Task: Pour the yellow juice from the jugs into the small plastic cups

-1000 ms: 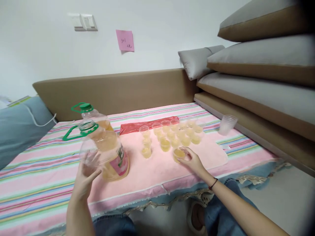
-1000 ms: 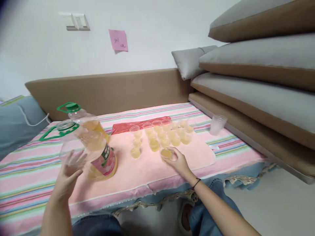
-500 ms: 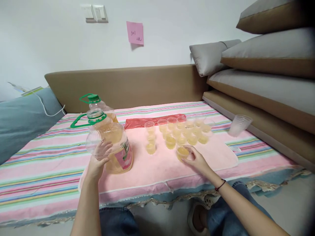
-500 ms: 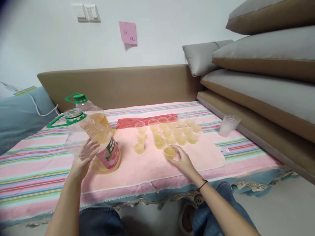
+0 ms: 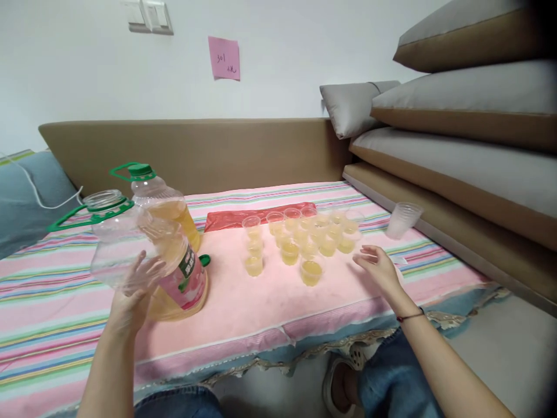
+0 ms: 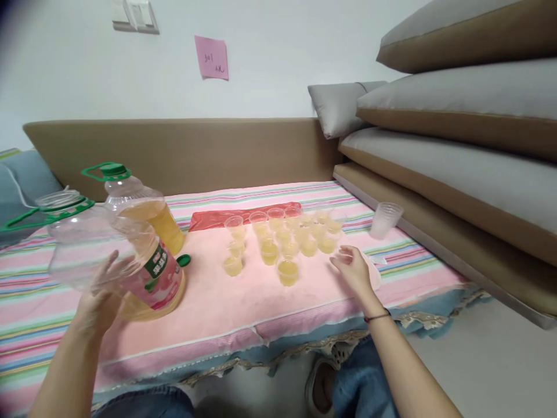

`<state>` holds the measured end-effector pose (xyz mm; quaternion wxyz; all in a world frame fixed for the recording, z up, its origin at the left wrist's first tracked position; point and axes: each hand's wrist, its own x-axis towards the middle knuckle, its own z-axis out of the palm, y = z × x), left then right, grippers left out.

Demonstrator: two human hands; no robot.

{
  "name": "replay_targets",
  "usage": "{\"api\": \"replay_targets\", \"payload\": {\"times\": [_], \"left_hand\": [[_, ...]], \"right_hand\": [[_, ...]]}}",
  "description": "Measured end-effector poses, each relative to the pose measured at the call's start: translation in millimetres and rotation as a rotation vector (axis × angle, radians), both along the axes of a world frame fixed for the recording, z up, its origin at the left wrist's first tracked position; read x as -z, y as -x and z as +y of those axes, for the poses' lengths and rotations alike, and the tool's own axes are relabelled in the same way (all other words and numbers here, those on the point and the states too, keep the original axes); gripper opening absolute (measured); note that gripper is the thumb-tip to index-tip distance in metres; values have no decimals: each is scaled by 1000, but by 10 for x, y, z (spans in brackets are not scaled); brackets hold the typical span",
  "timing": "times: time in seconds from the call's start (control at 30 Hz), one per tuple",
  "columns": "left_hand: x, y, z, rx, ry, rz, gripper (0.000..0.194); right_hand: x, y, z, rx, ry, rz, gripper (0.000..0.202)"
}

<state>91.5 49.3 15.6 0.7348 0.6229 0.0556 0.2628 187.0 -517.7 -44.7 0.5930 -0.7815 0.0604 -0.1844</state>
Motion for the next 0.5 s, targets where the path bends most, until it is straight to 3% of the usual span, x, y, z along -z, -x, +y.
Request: {"api": "replay_targets", "payload": {"times": [0.07, 0.2, 0.5], "left_hand": [[10, -17, 26, 9, -12, 22, 106], [24, -31, 69, 44, -35, 58, 106], [-76, 57, -36, 0, -55, 123, 109]], "right_hand": [[6, -176, -34, 64, -30, -25, 66], [54, -466, 56, 17, -112, -67, 76], [83, -559, 74, 14, -234, -127, 65]]}}
